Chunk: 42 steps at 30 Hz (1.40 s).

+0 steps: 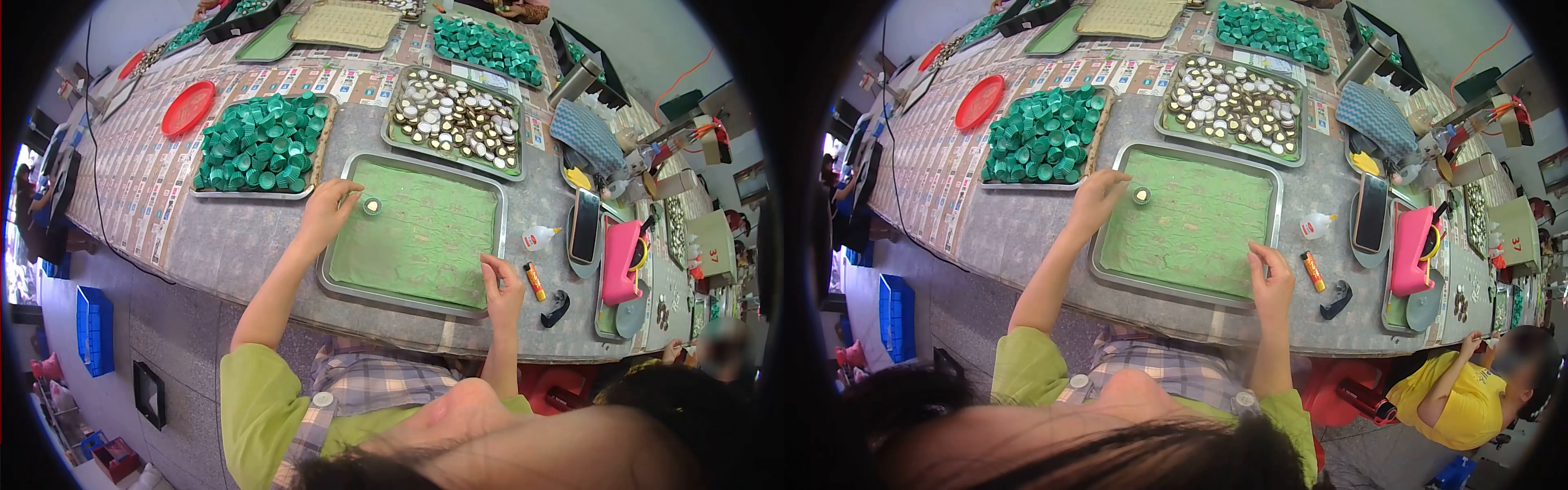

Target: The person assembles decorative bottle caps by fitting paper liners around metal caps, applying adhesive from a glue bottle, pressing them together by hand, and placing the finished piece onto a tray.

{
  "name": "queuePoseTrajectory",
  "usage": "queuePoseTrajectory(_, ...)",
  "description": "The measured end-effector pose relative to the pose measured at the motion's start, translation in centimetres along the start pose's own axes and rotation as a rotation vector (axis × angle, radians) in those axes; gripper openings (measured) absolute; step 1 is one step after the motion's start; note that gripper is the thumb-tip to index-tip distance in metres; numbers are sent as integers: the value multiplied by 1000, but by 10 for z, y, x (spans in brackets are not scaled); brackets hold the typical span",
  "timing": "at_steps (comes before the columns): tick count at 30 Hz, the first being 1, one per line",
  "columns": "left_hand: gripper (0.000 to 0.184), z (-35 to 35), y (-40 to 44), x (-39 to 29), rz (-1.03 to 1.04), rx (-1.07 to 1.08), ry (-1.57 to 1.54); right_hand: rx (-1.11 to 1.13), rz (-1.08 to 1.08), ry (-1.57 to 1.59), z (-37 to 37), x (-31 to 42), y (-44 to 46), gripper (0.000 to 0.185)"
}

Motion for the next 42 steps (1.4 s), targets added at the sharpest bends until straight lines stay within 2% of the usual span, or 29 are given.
queuePoseTrajectory(4,15,-1,-3,3,45,-43,-10,-11,-12,-18,0,1,2,15)
queuePoseTrajectory(8,17,-7,-11,12,-84,-73,-63,-22,-41,-23,-2,6,4,14)
queuePoseTrajectory(12,31,-11,-26,34,-225,-109,-30,-13,-30,-41,-2,6,7,14)
queuePoseTrajectory(14,36,-15,-33,40,-283,-124,-8,-8,-141,-123,-3,15,12,15)
queuePoseTrajectory(16,43,7,-42,53,-505,223,-33,3,-203,-170,-3,26,25,15)
queuePoseTrajectory(17,43,7,-43,50,-501,226,-32,14,-266,-217,-3,35,32,16)
queuePoseTrajectory(20,42,8,-46,44,-494,229,-9,32,-257,-166,-4,45,59,17)
queuePoseTrajectory(26,36,13,-48,52,-308,71,-29,140,-230,-111,10,40,101,17)
queuePoseTrajectory(28,34,21,-55,63,-463,74,-265,163,-247,-140,16,35,116,18)
queuePoseTrajectory(29,34,23,-56,63,-464,72,-265,153,-237,-129,17,34,126,18)
queuePoseTrajectory(31,37,37,-61,65,-529,64,-780,143,-235,-117,22,31,145,19)
queuePoseTrajectory(33,37,31,-66,66,-518,35,-807,58,-228,-63,19,27,163,21)
queuePoseTrajectory(38,39,-10,-85,86,-501,-65,-907,48,-65,-304,31,-26,190,22)
queuePoseTrajectory(40,39,-38,-92,86,-481,-113,-944,66,-256,-541,50,-10,182,21)
queuePoseTrajectory(42,39,-60,-94,86,-470,-139,-932,41,-341,-709,67,-1,176,23)
Point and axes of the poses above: each hand's wrist, its own y-axis towards the middle knuckle, its own z-axis out of the palm, x = y × z, the point moved 8 cm from there along y, towards the middle knuckle, and after that the axes turned 5 degrees about x, right-handed, at the moved point
